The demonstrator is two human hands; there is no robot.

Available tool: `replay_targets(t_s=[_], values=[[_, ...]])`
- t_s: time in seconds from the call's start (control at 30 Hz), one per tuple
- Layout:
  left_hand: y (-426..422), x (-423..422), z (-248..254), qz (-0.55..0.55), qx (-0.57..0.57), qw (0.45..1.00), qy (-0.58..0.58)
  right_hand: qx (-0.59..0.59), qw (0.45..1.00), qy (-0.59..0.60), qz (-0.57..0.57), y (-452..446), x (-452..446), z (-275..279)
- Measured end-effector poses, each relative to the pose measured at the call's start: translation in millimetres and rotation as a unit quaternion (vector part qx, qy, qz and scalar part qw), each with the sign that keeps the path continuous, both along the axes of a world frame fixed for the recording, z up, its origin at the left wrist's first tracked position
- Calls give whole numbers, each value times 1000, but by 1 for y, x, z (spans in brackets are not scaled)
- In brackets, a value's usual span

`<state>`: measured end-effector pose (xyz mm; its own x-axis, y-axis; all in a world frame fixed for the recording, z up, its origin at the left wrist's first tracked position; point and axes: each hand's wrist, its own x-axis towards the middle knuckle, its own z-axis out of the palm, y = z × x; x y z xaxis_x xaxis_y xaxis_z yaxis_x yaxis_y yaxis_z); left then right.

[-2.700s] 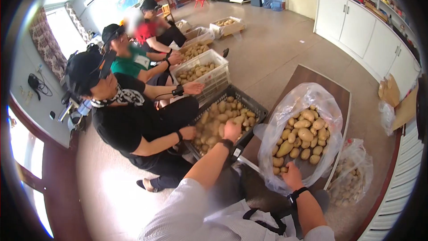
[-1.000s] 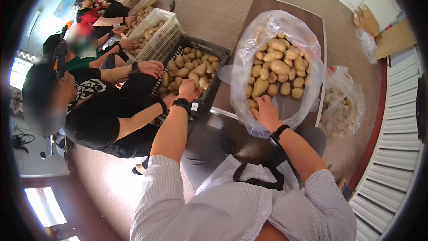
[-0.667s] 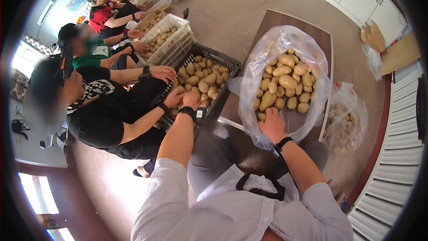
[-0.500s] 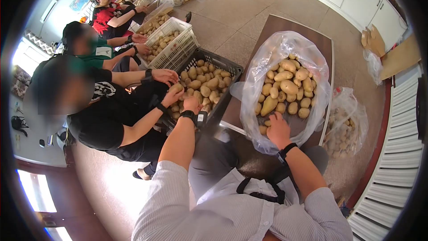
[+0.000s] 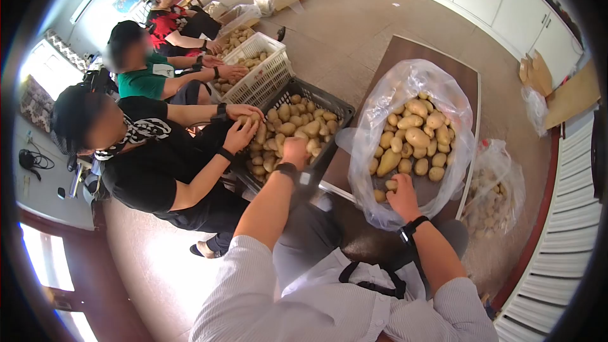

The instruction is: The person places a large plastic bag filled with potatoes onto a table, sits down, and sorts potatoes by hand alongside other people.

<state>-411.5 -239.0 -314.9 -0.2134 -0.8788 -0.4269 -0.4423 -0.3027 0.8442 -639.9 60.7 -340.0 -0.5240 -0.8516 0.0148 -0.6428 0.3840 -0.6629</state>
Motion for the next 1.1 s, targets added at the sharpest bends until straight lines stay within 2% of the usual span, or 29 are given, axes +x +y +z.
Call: replay_targets(t_s=[0.07, 0.17, 0.2, 0.23, 0.27, 0.33, 0.4, 0.43, 0.47, 0.5, 0.57, 0.63, 0.67, 0.7, 0.8, 0.87, 0.93, 0.97, 1.0, 1.03, 1.07, 1.1], values=[[14, -16, 18, -11, 58, 995, 79, -29, 999, -38, -26, -2, -4, -4], [31, -38, 29, -90, 81, 988, 100, -46, 990, -103, -82, -11, -11, -4], [36, -43, 31, -144, 92, 979, 106, -67, 953, -269, -126, -12, -11, 5], [43, -49, 35, -145, 89, 979, 107, -87, 885, -426, -165, -15, -9, 13], [52, -53, 39, -180, 64, 976, 109, -91, 885, -425, -165, -18, -8, 14], [65, -64, 37, -216, 36, 969, 110, -162, 765, -605, -153, -25, -6, 17], [73, -73, 24, -344, -106, 931, 53, -149, 757, -621, -137, -35, -2, 18], [81, -74, 29, -345, -109, 931, 53, -133, 749, -638, -122, -42, 2, 20], [91, -75, 38, -371, -115, 920, 51, -113, 772, -610, -136, -47, 12, 40], [100, -76, 46, -396, -120, 909, 49, -116, 773, -610, -134, -51, 15, 40], [105, -80, 42, -398, -99, 908, 80, -82, 789, -606, -60, -60, 23, 48], [105, -81, 47, -443, -188, 876, 9, -70, 805, -587, -49, -62, 28, 51], [103, -81, 58, -464, -147, 874, 14, -56, 823, -564, -32, -63, 31, 51], [102, -79, 61, -462, -150, 874, 13, -42, 841, -540, -16, -64, 34, 51], [101, -72, 58, -446, -122, 887, -1, -56, 843, -534, 0, -58, 33, 47], [95, -71, 50, -380, -72, 922, -8, -76, 843, -532, 18, -50, 26, 29], [82, -69, 34, -353, -82, 932, -13, -108, 960, -257, 33, -44, 15, -20], [78, -67, 36, -327, -90, 941, -18, -110, 960, -255, 35, -37, 15, -14], [73, -65, 37, -324, -94, 941, -17, -76, 980, -182, 32, -28, 13, -9], [70, -61, 45, -276, -66, 959, -12, -42, 993, -108, 29, -24, 13, -3], [67, -57, 50, -226, -37, 973, -7, -45, 993, -108, 34, -21, 11, -6], [58, -52, 45, -222, -40, 974, -9, -13, 995, -65, 69, -18, 9, -8]])
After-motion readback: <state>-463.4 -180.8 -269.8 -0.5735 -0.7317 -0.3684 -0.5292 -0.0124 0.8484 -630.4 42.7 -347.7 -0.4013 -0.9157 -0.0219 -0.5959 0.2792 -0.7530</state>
